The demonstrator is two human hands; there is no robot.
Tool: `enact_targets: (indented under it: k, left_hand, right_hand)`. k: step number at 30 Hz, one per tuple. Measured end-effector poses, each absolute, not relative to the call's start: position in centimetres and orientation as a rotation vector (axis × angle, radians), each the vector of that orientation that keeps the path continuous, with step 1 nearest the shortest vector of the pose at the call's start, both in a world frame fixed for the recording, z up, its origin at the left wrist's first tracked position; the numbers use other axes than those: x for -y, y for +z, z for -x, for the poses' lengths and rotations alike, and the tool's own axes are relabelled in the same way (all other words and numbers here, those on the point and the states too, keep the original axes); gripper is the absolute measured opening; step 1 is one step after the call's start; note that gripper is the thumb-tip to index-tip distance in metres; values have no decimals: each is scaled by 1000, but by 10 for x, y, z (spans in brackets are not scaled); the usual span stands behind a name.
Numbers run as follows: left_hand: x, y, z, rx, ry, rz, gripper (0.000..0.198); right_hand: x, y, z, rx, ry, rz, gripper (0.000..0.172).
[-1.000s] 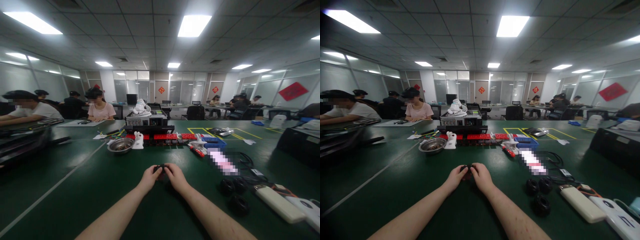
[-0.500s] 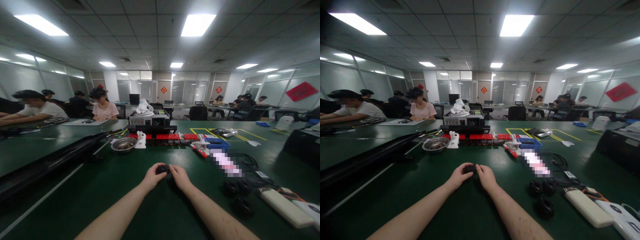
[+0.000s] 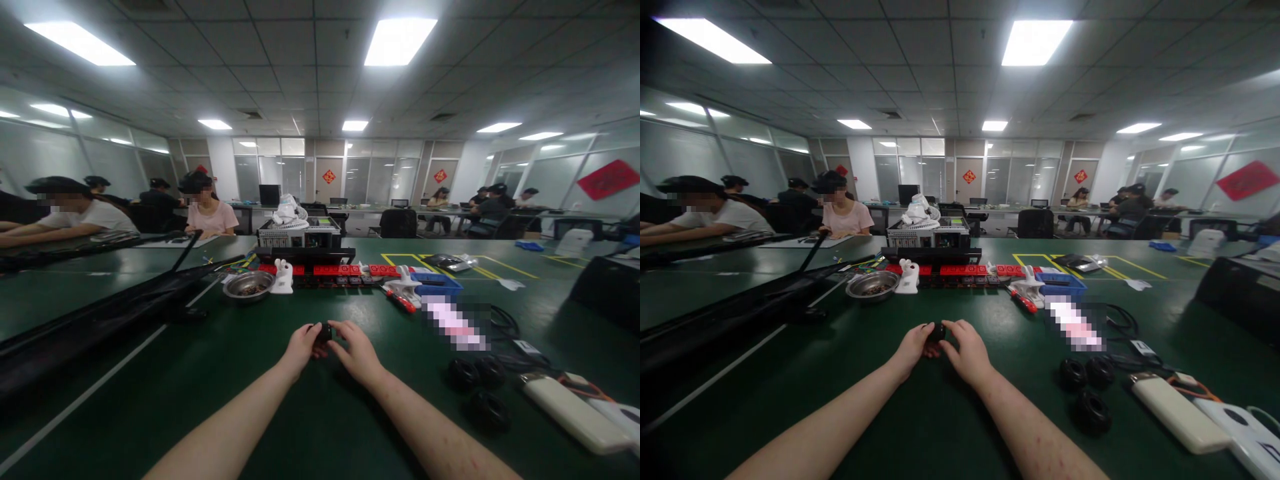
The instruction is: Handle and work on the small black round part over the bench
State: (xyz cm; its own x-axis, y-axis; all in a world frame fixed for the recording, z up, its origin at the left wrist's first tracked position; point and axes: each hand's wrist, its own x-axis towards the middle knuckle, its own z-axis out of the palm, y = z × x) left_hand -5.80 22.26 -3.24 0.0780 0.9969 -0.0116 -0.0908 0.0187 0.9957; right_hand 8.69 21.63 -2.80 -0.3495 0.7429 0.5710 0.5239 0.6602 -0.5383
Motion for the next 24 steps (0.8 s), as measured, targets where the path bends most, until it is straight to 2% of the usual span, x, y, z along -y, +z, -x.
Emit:
enact_targets:
  k: [5, 9, 12, 16, 20, 24]
  left_hand:
    - [-219, -31, 57, -1100, 1212, -1195, 36]
    - [-215, -33, 56, -963, 1225, -1415, 39]
    - [-215, -36, 55, -932, 1199, -1442, 43]
    - [-219, -36, 56, -982, 1156, -1262, 45]
    - [-220, -31, 59, -1017, 1177, -1138, 42]
    - [-218, -28, 58, -1059, 1257, -1123, 36]
  right_hand:
    - [-227, -38, -90, 1849, 476, 1195, 28]
    - [-231, -41, -93, 1852, 566, 1238, 47]
    - [-229, -37, -93, 1894, 475, 1228, 42]
    - [-222, -31, -90, 1943, 368, 1119, 21]
    - [-213, -27, -86, 2024, 299, 975, 31]
    - [-210, -27, -83, 2015, 340, 964, 32]
